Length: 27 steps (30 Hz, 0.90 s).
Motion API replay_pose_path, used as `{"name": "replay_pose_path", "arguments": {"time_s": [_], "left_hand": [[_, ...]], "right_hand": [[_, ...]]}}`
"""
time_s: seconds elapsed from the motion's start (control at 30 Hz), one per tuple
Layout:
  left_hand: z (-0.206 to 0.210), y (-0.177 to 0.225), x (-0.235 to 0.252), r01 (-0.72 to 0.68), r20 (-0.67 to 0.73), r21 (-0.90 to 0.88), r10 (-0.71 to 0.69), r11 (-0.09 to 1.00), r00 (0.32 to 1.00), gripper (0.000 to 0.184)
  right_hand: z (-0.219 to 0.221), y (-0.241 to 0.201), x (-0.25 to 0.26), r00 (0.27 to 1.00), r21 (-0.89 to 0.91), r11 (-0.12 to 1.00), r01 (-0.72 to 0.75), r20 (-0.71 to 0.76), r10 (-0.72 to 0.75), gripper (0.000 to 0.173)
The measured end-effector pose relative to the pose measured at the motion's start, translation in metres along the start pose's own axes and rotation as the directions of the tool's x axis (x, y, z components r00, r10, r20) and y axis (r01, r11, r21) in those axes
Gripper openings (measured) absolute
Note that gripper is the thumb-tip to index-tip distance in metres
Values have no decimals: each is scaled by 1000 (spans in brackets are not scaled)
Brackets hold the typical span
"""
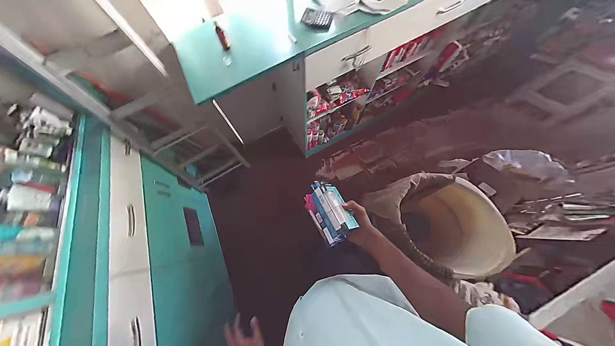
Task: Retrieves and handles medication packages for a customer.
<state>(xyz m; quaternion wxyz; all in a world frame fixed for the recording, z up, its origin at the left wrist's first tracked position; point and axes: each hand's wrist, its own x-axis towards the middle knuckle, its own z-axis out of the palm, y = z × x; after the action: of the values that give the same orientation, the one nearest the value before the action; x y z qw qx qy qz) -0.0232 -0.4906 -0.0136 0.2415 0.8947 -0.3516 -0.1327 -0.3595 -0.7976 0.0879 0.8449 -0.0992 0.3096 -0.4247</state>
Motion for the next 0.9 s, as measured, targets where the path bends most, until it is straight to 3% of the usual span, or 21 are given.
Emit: {"name": "replay_pose_path", "arguments": {"time_s": [0.07, 0.17, 0.23, 0.33, 0.43, 0.5, 0.57, 0.6, 0.67, 0.7, 0.77, 0.83, 0.9], "left_hand": [[55, 113, 78, -77, 241, -305, 156, 949, 958, 56], [96, 290, 156, -141, 439, -548, 428, 824, 790, 55], [110, 392, 188, -137, 489, -643, 542, 753, 683, 47], [136, 521, 222, -48, 579, -735, 662, 677, 475, 38], [182, 636, 244, 145, 704, -708, 675, 691, 223, 50], [226, 711, 247, 230, 753, -644, 658, 730, 21, 83], [275, 789, 232, 263, 759, -608, 646, 749, -84, 106], [297, 827, 217, 283, 780, -580, 621, 764, -77, 102], [323, 902, 191, 342, 840, -487, 538, 804, -68, 70], [335, 941, 181, 359, 857, -435, 503, 826, -117, 55], [368, 1008, 163, 362, 863, -345, 444, 866, -240, 45], [412, 1061, 140, 350, 854, -263, 386, 899, -349, 46], [460, 1111, 108, 346, 835, -215, 356, 913, -420, 50]], "right_hand": [[0, -61, 25, 995, -34, 995, 98, -10, -99, 30], [2, -139, 49, 974, -158, 965, 209, -55, -220, 53], [-1, -181, 64, 952, -251, 933, 258, -99, -290, 72], [-12, -241, 89, 882, -368, 865, 341, -194, -430, 81], [-35, -309, 119, 820, -410, 809, 421, -210, -533, 95], [-46, -351, 138, 741, -484, 747, 455, -260, -619, 102], [-54, -400, 149, 601, -666, 617, 419, -306, -739, 110], [-58, -426, 146, 534, -764, 540, 355, -308, -787, 112], [-61, -475, 130, 404, -840, 459, 290, -327, -854, 102], [-68, -502, 120, 327, -835, 439, 333, -334, -884, 93], [-97, -549, 104, 151, -791, 408, 456, -383, -911, 76], [-141, -585, 98, 93, -779, 423, 463, -432, -897, 77], [-187, -627, 97, 126, -717, 450, 532, -458, -880, 79]]}}
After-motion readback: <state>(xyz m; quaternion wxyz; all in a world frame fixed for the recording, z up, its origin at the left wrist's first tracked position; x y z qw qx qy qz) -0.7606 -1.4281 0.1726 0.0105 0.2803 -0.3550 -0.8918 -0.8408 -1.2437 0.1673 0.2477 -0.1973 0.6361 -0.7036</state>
